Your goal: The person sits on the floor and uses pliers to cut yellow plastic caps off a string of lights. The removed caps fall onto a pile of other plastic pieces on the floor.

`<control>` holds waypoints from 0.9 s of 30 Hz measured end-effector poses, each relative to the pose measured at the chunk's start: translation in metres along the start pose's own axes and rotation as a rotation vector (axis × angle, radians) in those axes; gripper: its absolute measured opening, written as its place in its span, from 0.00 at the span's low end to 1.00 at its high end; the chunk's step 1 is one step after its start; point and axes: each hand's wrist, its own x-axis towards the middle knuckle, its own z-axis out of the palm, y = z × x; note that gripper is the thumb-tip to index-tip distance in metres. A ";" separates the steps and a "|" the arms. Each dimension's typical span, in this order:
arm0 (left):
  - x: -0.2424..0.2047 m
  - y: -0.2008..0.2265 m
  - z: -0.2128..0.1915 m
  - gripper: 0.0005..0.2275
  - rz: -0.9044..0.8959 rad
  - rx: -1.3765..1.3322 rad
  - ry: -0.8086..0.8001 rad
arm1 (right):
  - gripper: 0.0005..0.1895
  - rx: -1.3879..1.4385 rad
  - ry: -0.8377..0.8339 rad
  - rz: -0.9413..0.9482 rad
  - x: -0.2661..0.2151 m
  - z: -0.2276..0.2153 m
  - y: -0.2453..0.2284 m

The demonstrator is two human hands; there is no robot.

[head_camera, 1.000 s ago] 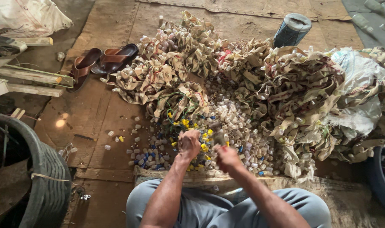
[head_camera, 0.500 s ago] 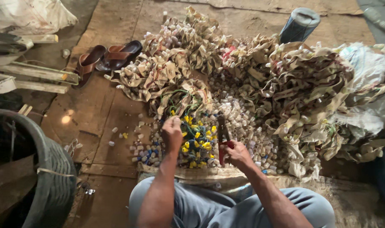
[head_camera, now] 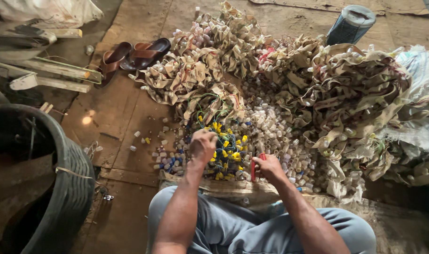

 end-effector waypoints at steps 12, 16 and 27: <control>0.008 -0.002 0.059 0.14 0.257 0.227 0.065 | 0.22 -0.816 0.143 0.035 -0.016 0.008 -0.019; 0.012 0.004 0.055 0.13 0.232 0.365 -0.061 | 0.24 -0.949 0.200 0.026 -0.027 0.011 -0.031; 0.017 0.024 0.045 0.10 0.133 0.272 -0.057 | 0.27 -0.960 0.233 -0.085 -0.038 0.012 -0.034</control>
